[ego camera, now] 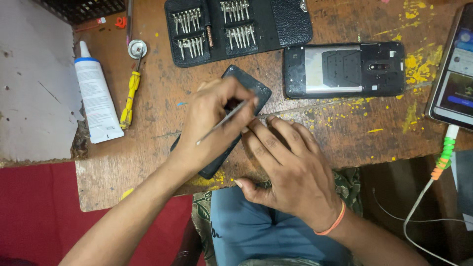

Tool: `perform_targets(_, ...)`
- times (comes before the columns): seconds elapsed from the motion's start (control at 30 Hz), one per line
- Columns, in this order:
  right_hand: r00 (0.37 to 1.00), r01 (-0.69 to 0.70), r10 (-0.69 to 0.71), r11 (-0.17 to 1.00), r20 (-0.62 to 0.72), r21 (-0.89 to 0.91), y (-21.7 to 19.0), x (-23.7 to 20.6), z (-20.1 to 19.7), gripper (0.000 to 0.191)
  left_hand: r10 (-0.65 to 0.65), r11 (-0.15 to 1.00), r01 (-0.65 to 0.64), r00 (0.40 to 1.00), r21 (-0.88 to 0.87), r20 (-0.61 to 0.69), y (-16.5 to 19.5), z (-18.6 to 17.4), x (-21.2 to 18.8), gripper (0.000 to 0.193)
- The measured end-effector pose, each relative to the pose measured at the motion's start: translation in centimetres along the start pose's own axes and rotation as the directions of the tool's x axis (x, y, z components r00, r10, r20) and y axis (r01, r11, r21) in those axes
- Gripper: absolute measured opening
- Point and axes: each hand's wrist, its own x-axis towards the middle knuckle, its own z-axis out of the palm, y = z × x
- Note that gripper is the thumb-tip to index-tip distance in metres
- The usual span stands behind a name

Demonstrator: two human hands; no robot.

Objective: The person operates a smartphone briefly, then uses tweezers to peel adhesive residue from the back of a disassembled phone battery. The person continues scraping the battery surface with the tweezers while the phone remains on the table.

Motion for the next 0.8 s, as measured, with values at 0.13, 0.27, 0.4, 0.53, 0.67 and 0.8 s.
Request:
perform_targets(0.13, 1.000, 0.004, -0.004, 1.000, -0.011, 0.013, 0.18, 0.14, 0.06, 0.070, 0.025, 1.000, -0.025, 1.000, -0.016, -0.006, 0.11, -0.26, 0.16, 0.010)
perform_targets(0.27, 1.000, -0.004, 0.004, 1.000, -0.010, 0.029, 0.24, 0.03, 0.14, 0.068, 0.068, 0.998, -0.067, 0.996, -0.018, 0.054, 0.12, -0.46, 0.26, 0.011)
perform_targets(0.4, 1.000, -0.007, 0.007, 1.000, -0.001, 0.024, 0.20, -0.07, 0.18, 0.068, -0.011, 0.999, 0.013, 0.999, -0.053, 0.034, 0.10, -0.37, 0.21, 0.012)
perform_targets(0.53, 1.000, -0.021, 0.020, 1.000, 0.019, 0.023, 0.21, -0.09, 0.20, 0.072, -0.088, 0.995, 0.090, 0.995, -0.041, 0.035, 0.10, -0.19, 0.20, 0.012)
perform_targets(0.67, 0.999, -0.011, 0.009, 0.999, 0.034, 0.047, 0.31, -0.06, 0.29, 0.075, 0.092, 0.996, -0.092, 0.994, -0.001, 0.059, -0.04, -0.22, 0.30, 0.013)
perform_targets(0.8, 0.998, -0.008, 0.005, 0.999, 0.056, 0.052, 0.30, -0.08, 0.25, 0.074, -0.129, 0.982, 0.134, 0.991, -0.130, 0.046, -0.22, -0.33, 0.26, 0.014)
